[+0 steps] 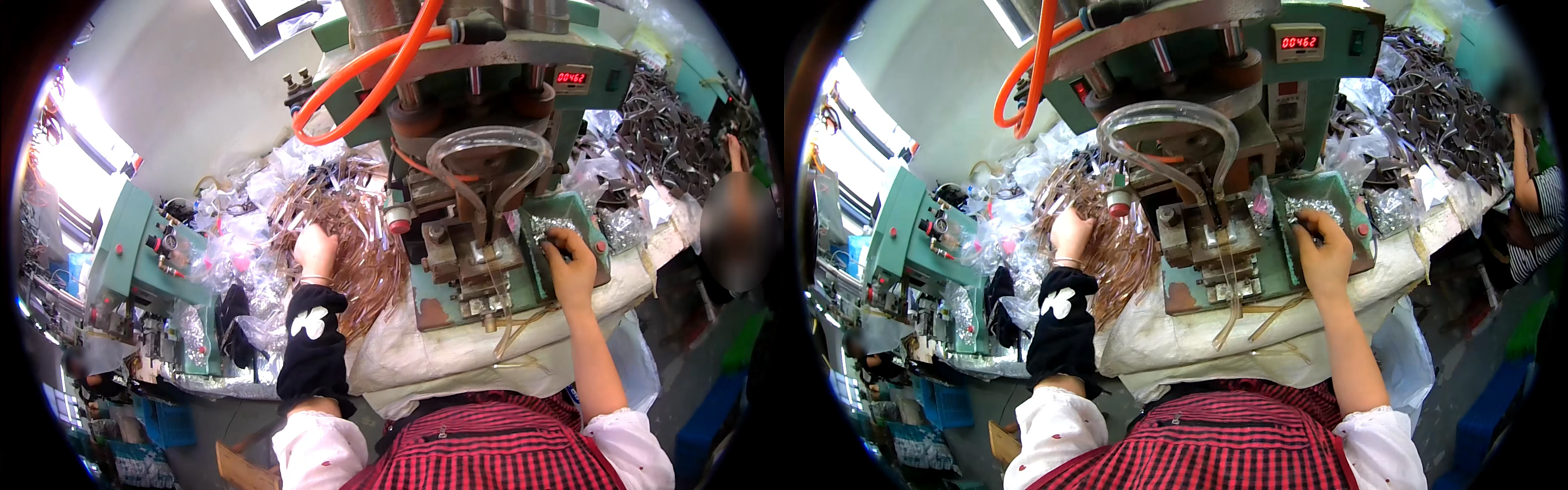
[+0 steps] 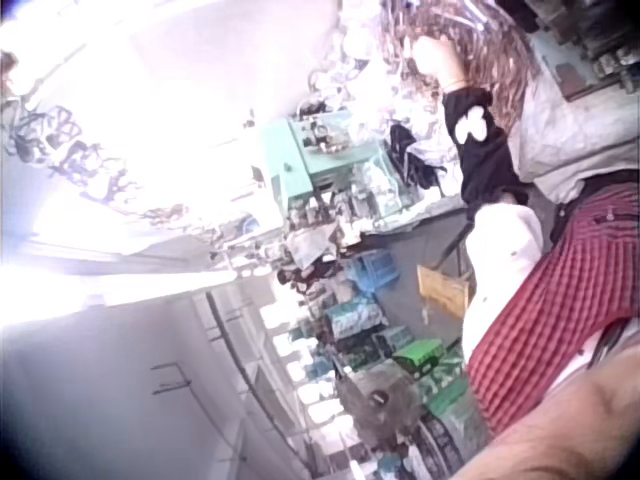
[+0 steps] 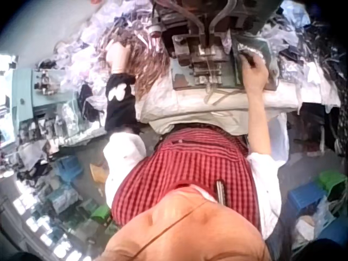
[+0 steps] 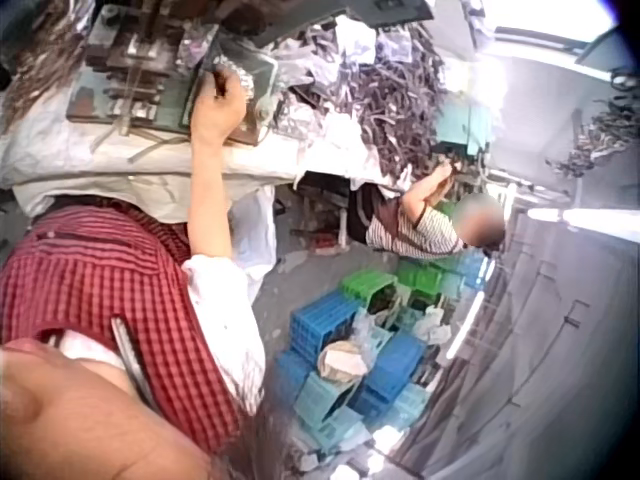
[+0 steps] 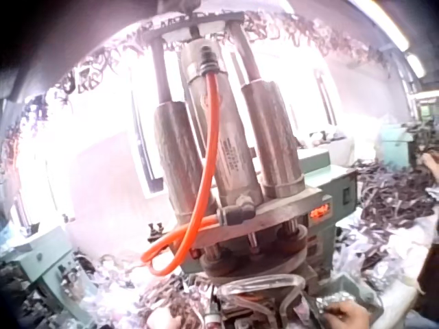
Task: The person repeatedly picks small metallic components from a tray and places them into a press machine, then removes the processed items. The hands work continuously with the machine and a container of parts.
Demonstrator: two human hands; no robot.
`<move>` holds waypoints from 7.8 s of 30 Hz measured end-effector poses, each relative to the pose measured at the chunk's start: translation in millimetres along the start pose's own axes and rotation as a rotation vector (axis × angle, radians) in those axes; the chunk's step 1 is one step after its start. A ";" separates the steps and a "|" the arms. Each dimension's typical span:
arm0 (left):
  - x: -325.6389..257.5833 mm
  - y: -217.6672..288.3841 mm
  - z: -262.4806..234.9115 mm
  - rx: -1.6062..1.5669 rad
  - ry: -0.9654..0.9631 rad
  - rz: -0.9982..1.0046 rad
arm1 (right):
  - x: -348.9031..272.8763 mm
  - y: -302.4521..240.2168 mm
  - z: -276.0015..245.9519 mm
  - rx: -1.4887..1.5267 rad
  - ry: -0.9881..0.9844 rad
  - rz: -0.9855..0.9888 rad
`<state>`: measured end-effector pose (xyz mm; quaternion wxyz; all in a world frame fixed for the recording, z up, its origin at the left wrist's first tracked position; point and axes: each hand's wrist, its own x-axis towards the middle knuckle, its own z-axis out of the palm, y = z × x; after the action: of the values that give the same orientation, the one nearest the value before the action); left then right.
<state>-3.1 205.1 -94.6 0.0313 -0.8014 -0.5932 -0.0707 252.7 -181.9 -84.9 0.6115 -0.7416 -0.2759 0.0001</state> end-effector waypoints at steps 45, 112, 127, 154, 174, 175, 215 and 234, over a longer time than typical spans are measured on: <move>-200.2 154.7 -105.9 -0.879 0.653 1.352 | -12.6 12.5 -40.7 -0.568 -0.081 -0.149; -183.2 119.2 -174.5 -1.089 0.463 0.898 | -3.1 25.2 -33.8 -0.099 0.115 0.084; -213.8 98.3 -195.6 -1.484 0.331 0.778 | 13.9 -36.2 17.7 0.410 0.029 0.087; -193.6 157.1 -107.4 -0.756 0.756 1.346 | 20.7 -57.8 -1.1 0.116 -0.037 0.015; -164.4 30.9 -82.5 -0.880 -0.576 0.277 | 14.8 8.0 37.6 -1.064 -0.251 -0.409; -170.1 17.9 -69.8 -0.761 -0.459 0.451 | 16.8 4.7 42.2 -1.070 -0.274 -0.435; -185.5 106.9 -145.9 -1.456 0.447 0.870 | -24.4 -134.2 7.4 0.751 -0.398 0.269; -201.5 153.6 -105.7 -0.887 0.571 1.389 | -19.9 4.2 -58.8 -0.739 -0.036 -0.138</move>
<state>77.8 -45.0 -15.3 -0.1001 -0.8717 0.1425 -0.4580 257.5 -243.7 -80.6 0.2961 -0.8918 -0.3172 -0.1278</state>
